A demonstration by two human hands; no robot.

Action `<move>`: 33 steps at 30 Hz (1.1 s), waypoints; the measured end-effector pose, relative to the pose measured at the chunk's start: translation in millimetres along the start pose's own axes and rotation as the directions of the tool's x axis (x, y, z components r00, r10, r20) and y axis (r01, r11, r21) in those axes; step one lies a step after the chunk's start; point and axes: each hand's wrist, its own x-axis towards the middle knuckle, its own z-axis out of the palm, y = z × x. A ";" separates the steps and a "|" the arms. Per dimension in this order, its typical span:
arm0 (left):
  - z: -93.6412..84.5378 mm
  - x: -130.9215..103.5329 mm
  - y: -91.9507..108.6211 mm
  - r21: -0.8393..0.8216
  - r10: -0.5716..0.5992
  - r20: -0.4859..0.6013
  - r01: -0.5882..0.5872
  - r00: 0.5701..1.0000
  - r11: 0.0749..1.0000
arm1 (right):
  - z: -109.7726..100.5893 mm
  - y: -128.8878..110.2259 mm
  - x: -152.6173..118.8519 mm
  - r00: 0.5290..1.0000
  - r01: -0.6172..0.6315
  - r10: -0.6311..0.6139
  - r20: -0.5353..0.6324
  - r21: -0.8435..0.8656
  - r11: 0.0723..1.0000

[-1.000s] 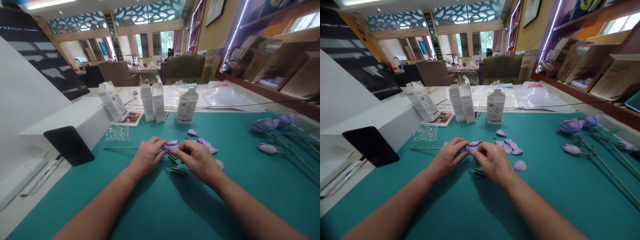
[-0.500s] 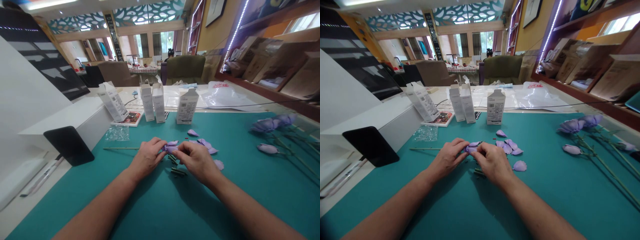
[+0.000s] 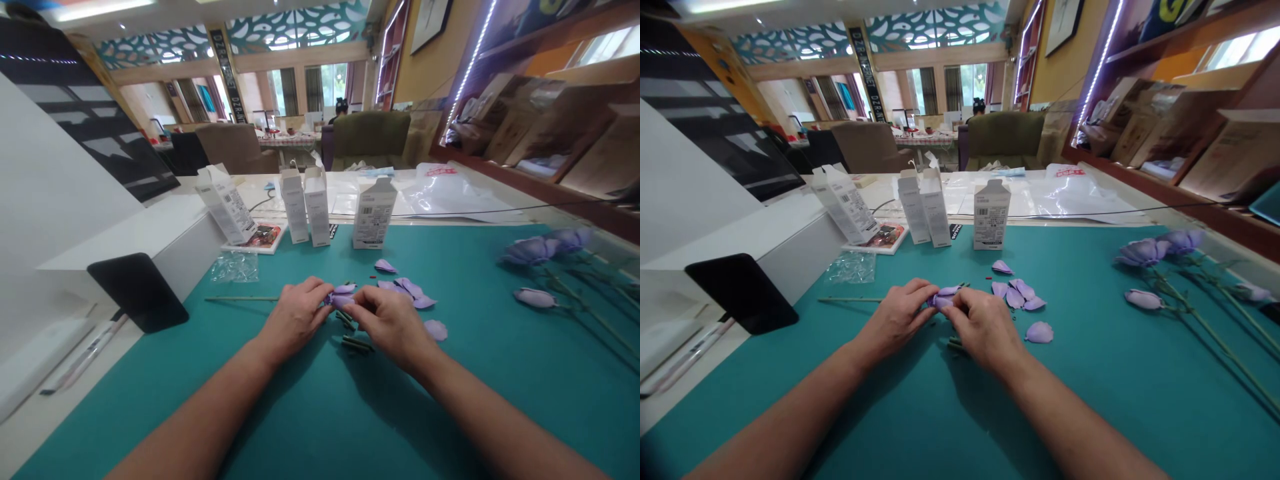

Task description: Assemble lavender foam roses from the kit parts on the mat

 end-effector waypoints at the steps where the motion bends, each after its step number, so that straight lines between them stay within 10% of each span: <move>1: 0.0 0.0 0.1 0.001 0.000 0.001 0.000 1.000 1.000 | 0.3 0.0 -0.1 1.000 -0.003 0.003 0.001 0.000 1.000; 33: -6.4 1.6 0.9 0.002 0.025 -0.060 -0.025 0.998 1.000 | -2.5 11.6 7.1 0.999 0.049 -0.050 0.004 0.125 0.991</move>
